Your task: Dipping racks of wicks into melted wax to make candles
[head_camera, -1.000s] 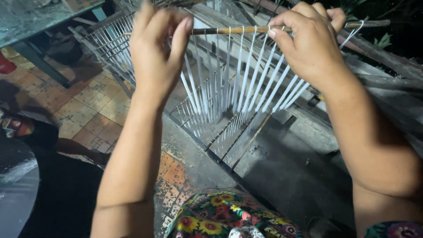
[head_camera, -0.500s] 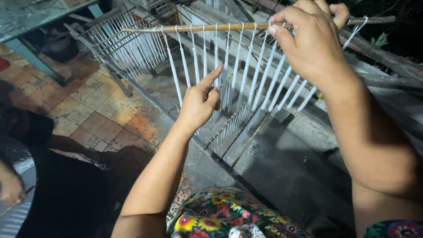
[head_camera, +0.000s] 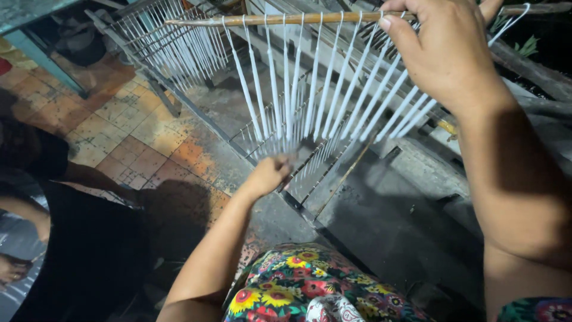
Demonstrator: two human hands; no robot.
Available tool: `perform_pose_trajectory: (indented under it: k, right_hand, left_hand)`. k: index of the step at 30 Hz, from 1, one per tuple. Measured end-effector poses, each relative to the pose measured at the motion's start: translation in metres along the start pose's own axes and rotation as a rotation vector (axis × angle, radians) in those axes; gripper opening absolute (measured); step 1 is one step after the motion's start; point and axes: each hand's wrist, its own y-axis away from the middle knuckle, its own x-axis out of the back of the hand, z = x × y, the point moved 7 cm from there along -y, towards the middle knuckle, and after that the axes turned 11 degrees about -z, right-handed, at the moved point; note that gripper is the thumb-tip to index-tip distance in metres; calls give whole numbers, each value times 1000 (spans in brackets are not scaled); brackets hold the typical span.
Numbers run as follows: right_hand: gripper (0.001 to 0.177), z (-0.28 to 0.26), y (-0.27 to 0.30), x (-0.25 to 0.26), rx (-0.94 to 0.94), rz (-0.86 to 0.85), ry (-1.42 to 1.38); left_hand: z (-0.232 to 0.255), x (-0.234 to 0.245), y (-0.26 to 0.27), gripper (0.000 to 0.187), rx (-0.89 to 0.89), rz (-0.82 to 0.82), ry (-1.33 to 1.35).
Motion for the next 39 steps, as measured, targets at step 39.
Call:
perform_pose_trajectory:
  k: [39]
  right_hand:
    - [46, -84, 59, -275, -225, -278, -1536]
  left_hand:
    - [194, 160, 90, 16, -294, 598, -799]
